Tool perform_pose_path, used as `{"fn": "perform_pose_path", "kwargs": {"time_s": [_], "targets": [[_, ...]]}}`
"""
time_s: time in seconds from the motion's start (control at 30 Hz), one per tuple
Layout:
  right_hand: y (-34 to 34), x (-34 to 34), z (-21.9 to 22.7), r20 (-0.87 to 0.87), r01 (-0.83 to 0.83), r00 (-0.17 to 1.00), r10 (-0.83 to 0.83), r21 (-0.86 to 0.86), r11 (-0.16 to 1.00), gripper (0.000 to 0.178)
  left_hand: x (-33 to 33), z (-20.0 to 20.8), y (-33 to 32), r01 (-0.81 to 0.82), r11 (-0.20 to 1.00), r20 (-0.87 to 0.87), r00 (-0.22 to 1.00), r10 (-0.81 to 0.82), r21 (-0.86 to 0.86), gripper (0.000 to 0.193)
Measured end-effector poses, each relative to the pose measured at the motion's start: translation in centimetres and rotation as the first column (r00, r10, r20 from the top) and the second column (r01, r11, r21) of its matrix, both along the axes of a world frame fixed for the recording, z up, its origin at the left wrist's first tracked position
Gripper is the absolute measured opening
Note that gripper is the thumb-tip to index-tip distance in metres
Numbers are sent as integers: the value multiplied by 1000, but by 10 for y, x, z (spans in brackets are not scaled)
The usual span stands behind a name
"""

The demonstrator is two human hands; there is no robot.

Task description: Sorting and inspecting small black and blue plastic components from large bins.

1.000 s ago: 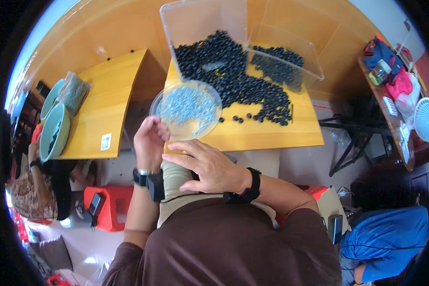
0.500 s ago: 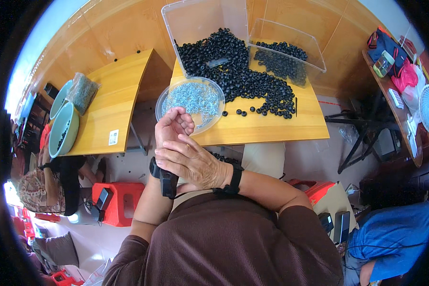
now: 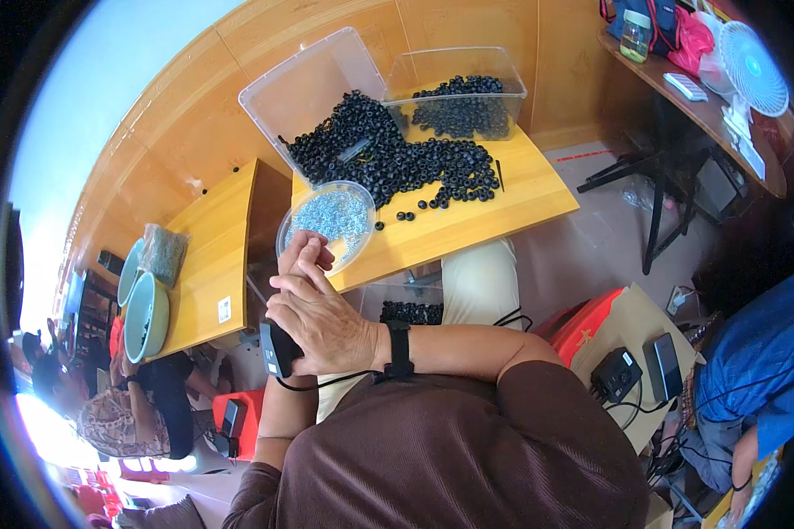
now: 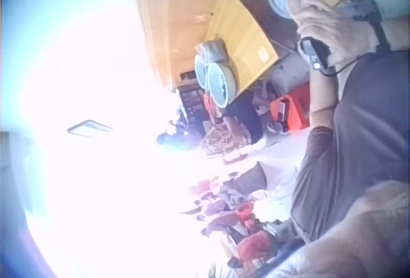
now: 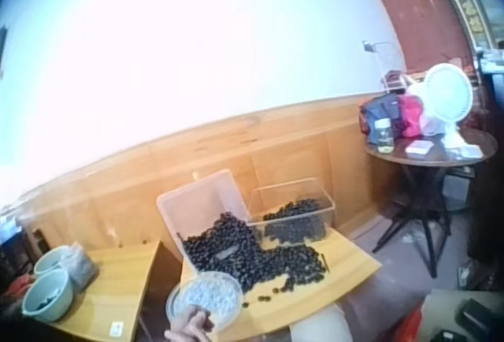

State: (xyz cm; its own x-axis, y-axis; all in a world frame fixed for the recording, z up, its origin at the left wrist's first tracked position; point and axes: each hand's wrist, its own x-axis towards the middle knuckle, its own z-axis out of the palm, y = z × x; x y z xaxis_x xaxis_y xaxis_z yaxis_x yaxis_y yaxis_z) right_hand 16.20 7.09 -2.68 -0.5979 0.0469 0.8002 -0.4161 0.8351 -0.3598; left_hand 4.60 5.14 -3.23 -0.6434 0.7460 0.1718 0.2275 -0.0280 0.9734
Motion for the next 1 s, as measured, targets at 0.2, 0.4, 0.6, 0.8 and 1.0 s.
{"fn": "perform_pose_path", "kwargs": {"time_s": [0.2,0.4,0.6,0.8,1.0], "targets": [[28,14,11,1,-83,997,83,45,996,70,1,-37,-31,-61,943,485,867,-113,328,25],[174,24,-41,223,480,870,-439,-189,856,21,-48,-54,-71,71,982,615,771,-166,176,25],[221,38,-71,504,610,734,-455,-196,767,18,-63,-68,-94,22,994,653,752,-84,103,25],[212,46,-54,483,527,793,-372,-238,816,19,-124,-35,-127,-46,951,649,740,-173,306,24],[229,78,-24,533,566,768,-355,-305,766,19,-208,35,-229,-273,918,463,879,116,288,21]]}}
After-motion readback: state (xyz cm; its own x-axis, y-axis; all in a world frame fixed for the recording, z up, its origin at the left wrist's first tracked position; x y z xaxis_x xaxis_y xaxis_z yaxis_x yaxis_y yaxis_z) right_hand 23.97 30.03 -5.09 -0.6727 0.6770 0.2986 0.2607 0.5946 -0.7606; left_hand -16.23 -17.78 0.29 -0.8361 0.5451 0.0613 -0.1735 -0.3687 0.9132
